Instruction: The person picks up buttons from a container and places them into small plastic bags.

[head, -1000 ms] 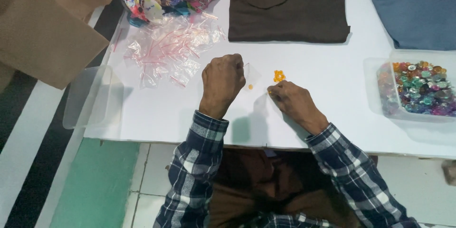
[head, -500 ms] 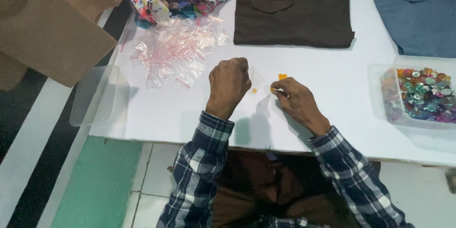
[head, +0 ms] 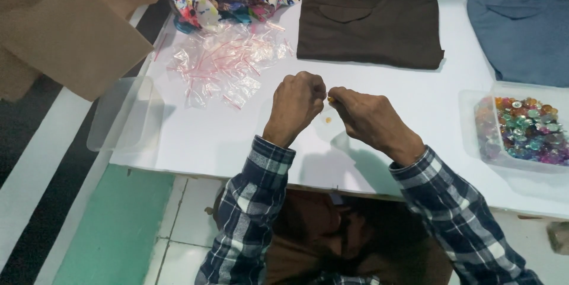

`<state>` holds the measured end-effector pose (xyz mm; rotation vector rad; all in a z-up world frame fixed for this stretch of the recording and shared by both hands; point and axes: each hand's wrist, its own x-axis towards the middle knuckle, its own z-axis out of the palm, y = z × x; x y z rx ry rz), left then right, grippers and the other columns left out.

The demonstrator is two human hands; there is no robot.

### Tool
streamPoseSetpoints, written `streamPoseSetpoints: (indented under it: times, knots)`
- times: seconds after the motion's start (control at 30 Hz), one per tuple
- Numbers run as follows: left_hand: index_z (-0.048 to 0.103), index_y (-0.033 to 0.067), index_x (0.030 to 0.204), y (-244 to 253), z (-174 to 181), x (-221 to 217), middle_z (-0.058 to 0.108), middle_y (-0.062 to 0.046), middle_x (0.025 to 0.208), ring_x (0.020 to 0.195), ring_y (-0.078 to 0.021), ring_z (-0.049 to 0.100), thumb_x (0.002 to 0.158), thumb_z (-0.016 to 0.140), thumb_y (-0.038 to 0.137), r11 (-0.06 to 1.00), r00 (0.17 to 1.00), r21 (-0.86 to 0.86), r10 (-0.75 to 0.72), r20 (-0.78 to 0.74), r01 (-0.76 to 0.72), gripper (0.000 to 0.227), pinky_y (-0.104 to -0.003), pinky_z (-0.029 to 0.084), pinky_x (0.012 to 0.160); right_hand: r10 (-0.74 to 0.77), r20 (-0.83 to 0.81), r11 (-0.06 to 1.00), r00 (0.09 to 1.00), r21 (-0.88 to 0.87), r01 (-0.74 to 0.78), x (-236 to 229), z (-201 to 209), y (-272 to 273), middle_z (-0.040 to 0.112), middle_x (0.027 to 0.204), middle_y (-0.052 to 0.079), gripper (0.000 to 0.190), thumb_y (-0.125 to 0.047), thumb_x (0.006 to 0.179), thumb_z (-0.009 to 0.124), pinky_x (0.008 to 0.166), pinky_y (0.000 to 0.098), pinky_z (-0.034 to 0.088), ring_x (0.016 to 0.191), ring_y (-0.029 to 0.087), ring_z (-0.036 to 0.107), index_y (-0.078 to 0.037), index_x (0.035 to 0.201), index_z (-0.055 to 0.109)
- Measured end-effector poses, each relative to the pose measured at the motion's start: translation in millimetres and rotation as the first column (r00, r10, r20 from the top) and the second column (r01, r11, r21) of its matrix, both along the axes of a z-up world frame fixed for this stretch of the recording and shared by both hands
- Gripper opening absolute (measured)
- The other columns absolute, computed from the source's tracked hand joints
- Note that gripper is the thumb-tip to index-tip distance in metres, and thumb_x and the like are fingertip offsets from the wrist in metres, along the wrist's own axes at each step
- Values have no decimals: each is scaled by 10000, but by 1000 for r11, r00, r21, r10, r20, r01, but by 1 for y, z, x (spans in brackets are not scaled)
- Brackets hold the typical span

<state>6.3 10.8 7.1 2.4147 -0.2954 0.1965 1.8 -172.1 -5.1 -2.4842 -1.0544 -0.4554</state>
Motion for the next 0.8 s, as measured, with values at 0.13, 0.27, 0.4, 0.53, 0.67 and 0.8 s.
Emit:
streamPoseSetpoints:
  times: [0.13,0.27,0.4,0.53,0.67,0.8]
  knots:
    - [767,32,912,-2,-1,2,740,-174,689,707,-335,769,831,691,-23,1000,1000,-12,-7,-5,7,125,-585,578,792,17,67,995,998,-100,-10,2,11,1,705,671,102,147,-26,993,606,465,271,567,552,199,723,-43,1131,651]
    - [771,56,857,-2,-7,6,718,-152,626,650,-329,758,827,687,-1,999,1000,-42,-12,19,13,106,-540,594,724,-23,29,970,999,-240,30,5,17,1,717,684,70,147,-79,997,618,443,236,546,511,155,697,-104,1141,638]
    - [770,61,852,-3,-2,5,721,-155,627,641,-323,759,827,685,-2,999,1000,-42,-15,25,16,109,-525,599,723,-56,37,949,998,-310,64,9,14,-1,721,694,58,205,-121,1022,589,435,231,544,477,118,666,-158,1221,616]
    - [766,56,845,-5,5,3,720,-158,628,637,-321,757,825,687,-7,1000,1000,-7,-7,14,7,103,-528,600,710,-48,70,941,996,-331,69,3,29,-2,747,750,73,145,-133,1020,604,425,250,545,489,134,684,-172,1144,667]
    - [752,37,846,-2,11,1,697,-130,597,616,-307,747,810,684,-31,987,991,133,75,111,-90,103,-509,607,675,-57,-166,992,984,101,74,11,25,-22,745,1067,136,131,-96,1005,666,739,381,606,917,308,742,-99,1109,746]
    - [756,33,853,-3,8,0,690,-112,600,616,-304,746,808,684,-46,965,983,222,106,152,-138,116,-494,613,667,-297,-260,955,919,-81,285,27,-22,-51,741,1139,106,143,-129,994,676,893,426,586,1008,305,734,-119,1107,762]
